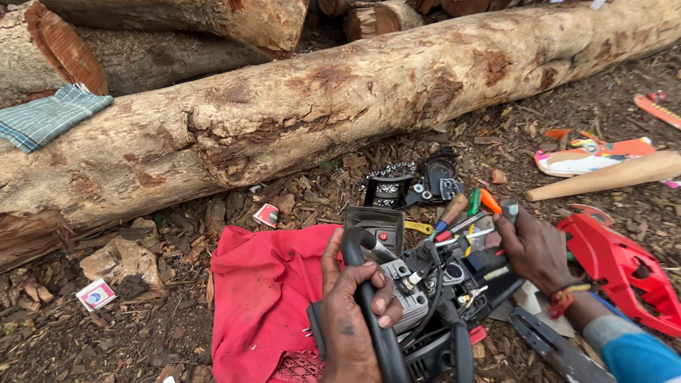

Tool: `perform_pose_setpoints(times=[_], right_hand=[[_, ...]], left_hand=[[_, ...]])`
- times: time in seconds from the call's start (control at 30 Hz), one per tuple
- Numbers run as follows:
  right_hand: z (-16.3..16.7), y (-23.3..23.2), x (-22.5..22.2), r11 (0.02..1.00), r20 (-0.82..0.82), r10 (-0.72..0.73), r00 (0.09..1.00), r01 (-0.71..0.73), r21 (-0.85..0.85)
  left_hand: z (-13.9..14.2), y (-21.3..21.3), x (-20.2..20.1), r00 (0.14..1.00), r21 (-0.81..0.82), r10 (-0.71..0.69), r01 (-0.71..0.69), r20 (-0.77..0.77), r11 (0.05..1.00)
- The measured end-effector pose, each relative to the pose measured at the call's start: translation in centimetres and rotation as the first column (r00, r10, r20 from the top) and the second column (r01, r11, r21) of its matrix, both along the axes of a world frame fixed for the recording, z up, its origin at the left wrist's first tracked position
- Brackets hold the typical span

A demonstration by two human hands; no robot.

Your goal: The person is repairing a chainsaw engine. They use a wrench to tighten bolts on the engine casing and a brush to clean the engine area. The person is sitting on the ground with tools and parts scattered around.

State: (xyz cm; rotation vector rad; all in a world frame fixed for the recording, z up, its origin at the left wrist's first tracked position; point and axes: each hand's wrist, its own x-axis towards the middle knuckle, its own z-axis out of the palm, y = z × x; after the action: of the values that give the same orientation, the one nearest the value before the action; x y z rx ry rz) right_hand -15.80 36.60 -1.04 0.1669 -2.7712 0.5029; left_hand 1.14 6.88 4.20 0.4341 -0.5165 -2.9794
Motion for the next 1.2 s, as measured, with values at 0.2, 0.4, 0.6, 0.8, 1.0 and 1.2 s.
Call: perform_pose_setpoints(times=[0.2,0.4,0.6,0.8,1.0,1.2], right_hand=[[-2.2,-1.0,-6.2,0.984,-0.007,0.159,0.987,-0.158,0.087],[-2.8,-1.0,-7.1,0.984,0.084,0.174,0.981,-0.175,0.008],[-0.2,0.4,-7.9,0.93,0.034,0.184,0.982,-0.162,-0.331],[3.3,4.0,-7.8,0.729,0.387,0.251,0.887,0.09,-0.679],[4.4,3.7,-3.9,0.791,0.657,0.175,0.733,0.293,-0.538],[4.5,-3.7,5.0,0.722,0.547,0.23,0.805,0.236,-0.65]], left_hand=[[1.0,2.3,-0.3,0.986,0.003,0.165,-0.165,-0.03,0.986],[2.0,1.2,-0.2,0.987,-0.187,-0.081,0.106,0.141,0.977],[1.3,-6.6,-1.7,0.994,-0.984,0.079,0.084,0.072,-0.157],[-0.2,-6.0,-1.6,0.892,-0.85,-0.02,0.424,0.452,-0.311],[-2.0,-7.1,-3.1,0.888,-0.902,-0.17,0.404,0.427,-0.155],[-2.9,-7.5,-4.5,0.845,-0.861,-0.202,0.447,0.495,-0.241]])
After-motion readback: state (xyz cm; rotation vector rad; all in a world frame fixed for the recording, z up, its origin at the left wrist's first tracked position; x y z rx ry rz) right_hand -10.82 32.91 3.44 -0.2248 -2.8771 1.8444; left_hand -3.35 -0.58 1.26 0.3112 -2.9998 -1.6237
